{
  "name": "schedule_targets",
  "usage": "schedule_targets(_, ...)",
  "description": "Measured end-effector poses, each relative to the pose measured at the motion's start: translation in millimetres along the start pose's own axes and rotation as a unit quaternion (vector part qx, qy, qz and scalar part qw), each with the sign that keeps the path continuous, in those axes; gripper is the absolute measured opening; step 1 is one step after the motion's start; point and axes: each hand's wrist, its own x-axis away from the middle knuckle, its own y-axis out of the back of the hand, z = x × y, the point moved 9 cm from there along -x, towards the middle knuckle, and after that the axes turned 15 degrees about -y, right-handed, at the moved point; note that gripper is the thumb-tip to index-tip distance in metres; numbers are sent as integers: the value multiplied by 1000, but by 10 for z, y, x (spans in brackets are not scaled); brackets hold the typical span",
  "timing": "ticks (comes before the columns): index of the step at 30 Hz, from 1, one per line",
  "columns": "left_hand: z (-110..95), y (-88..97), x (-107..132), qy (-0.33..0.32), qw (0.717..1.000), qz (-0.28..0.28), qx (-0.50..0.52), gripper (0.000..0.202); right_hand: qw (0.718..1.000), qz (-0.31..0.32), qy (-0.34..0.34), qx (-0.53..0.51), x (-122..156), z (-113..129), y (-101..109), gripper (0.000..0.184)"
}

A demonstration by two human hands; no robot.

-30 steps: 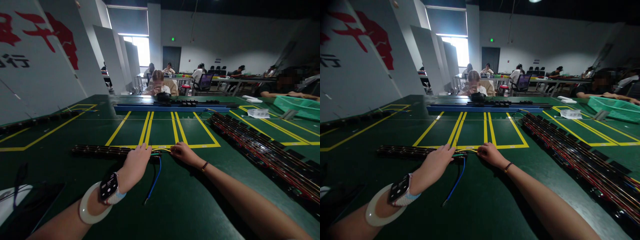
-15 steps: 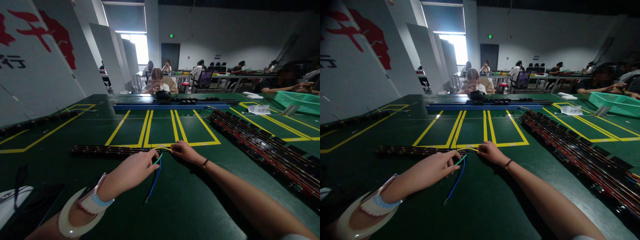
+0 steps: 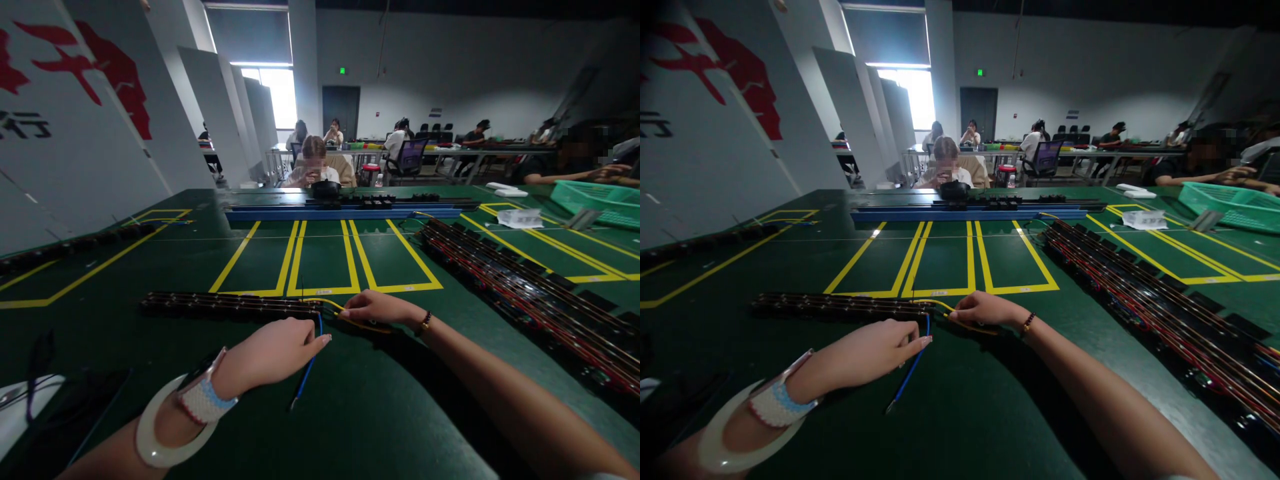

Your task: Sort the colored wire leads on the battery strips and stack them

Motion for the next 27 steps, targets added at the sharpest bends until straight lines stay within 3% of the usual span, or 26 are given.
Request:
schedule_targets(4, 88, -137, -83, 4, 999, 31, 12, 49, 999, 20, 14, 37, 71, 84, -56, 41)
schedule_targets(8, 60, -319, -185, -4, 978, 56, 200, 51, 994, -27, 43, 92, 184, 275, -106, 35)
schedule_targets(10, 8, -421, -240, -10, 933, 53, 355, 49, 987, -77, 51, 129, 255, 381, -123, 33)
schedule_targets(12, -43, -520, -295, -13, 863, 41, 503, 46, 972, -140, 49, 180, 328, 474, -147, 32)
schedule_targets(15, -68, -650, -384, -17, 754, 3, 657, 36, 924, -223, 60, 304, 434, 623, -273, 29)
schedule_targets(17, -8, -719, -443, -9, 710, -47, 702, 29, 885, -256, 78, 380, 491, 711, -404, 24)
schedule_targets(21, 121, -825, -502, 26, 666, -139, 733, 19, 843, -314, 66, 432, 570, 757, -533, 31)
schedule_targets(27, 125, -841, -442, 80, 636, -201, 740, 13, 830, -311, 33, 461, 578, 706, -637, 34)
